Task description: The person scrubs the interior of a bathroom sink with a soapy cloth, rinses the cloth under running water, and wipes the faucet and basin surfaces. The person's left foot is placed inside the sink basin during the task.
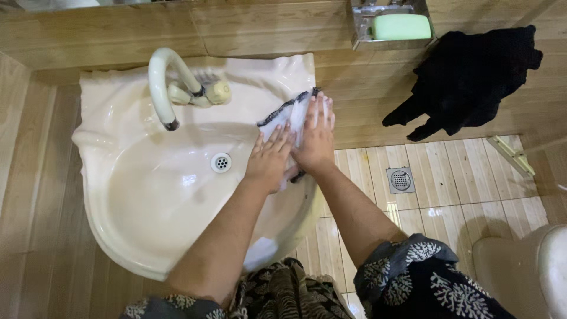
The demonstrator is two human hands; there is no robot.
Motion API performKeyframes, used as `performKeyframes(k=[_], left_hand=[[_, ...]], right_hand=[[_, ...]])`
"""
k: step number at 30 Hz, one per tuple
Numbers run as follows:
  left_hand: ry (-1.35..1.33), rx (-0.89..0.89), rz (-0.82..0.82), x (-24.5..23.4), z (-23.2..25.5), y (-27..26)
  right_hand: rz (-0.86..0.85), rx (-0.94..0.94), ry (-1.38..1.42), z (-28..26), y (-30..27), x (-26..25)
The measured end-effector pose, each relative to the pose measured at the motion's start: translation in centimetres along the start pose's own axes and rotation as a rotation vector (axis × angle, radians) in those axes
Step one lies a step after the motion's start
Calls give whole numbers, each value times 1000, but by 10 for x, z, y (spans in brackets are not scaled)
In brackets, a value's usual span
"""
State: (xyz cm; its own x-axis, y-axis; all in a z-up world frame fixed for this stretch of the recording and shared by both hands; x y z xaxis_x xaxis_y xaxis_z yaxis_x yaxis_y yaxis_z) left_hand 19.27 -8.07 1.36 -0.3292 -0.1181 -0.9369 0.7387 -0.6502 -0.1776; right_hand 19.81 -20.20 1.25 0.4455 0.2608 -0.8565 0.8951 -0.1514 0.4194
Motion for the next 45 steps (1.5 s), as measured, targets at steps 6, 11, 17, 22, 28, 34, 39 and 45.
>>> performKeyframes(k=[6,11,17,22,28,34,39,45], left_hand=[[-76,-40,-44,3,-4,1],[17,91,-18,15,17,-20],[50,214,20,27,24,-37],[89,157,68,30,14,-18],[72,38,241,14,-2,15],[-6,-87,45,16,-10,30],[-53,-108,8,23,-4,23],[-79,-93,-105,21,16,-9]], right_hand=[[-58,35,90,3,-5,-1],[-122,373,251,19,-57,12],[-83,287,270,19,-99,18],[-104,341,285,26,-74,24],[-57,255,269,29,-26,24],[-21,185,250,33,-9,24],[-183,343,464,47,-32,31],[-135,230,550,39,-87,25]])
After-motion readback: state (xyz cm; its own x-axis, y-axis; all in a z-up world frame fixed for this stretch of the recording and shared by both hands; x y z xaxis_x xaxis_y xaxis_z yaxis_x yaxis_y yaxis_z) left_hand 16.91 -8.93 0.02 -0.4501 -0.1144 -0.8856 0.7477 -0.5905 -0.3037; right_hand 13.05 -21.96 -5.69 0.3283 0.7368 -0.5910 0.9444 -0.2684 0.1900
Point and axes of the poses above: each hand's wrist, its own y-axis towards the middle knuckle, its own x-axis out of the palm, z = x × y, the point moved 7 cm from there along y, towards the middle knuckle, and after that the axes turned 7 degrees about -y, right-handed, at the moved point
